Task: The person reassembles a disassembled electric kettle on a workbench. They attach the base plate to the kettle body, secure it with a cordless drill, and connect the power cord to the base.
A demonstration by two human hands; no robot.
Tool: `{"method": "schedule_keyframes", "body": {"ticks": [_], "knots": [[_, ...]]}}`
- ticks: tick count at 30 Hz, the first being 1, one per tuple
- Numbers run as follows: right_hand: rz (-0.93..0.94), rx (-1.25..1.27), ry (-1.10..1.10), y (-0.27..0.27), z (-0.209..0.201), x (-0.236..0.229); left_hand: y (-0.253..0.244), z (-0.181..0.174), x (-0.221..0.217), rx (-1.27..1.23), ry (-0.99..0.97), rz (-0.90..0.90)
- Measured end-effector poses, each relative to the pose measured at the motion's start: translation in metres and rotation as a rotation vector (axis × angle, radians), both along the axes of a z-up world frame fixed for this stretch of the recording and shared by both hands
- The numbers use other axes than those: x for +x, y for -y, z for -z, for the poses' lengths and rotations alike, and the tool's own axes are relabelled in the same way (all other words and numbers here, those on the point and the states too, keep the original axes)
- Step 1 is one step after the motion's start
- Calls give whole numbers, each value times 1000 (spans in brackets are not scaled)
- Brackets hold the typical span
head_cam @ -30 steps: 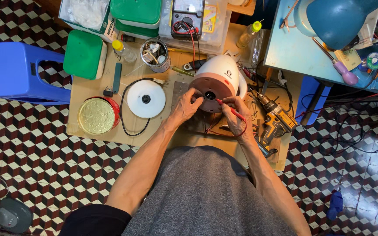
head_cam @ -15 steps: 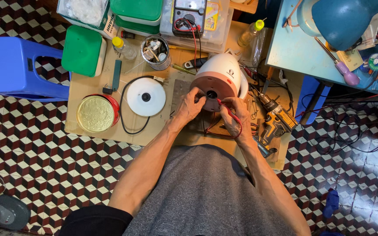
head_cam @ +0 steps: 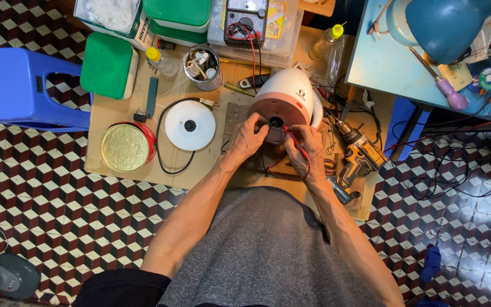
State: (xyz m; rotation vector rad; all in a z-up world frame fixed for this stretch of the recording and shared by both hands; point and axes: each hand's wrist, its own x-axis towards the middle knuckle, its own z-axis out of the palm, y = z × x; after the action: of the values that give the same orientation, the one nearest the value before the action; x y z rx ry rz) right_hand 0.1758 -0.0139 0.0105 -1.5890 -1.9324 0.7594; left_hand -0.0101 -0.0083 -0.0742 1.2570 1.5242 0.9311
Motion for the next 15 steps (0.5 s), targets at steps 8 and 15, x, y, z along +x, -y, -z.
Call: {"method": "schedule_keyframes", "body": {"ticks": [8,15], "knots": [[-42,111,22,-1,5,-1,0,-2,0,-11,-3,1],[-35,150,80,2,-5,-10,0,-15,-1,-27,-52,6]]}}
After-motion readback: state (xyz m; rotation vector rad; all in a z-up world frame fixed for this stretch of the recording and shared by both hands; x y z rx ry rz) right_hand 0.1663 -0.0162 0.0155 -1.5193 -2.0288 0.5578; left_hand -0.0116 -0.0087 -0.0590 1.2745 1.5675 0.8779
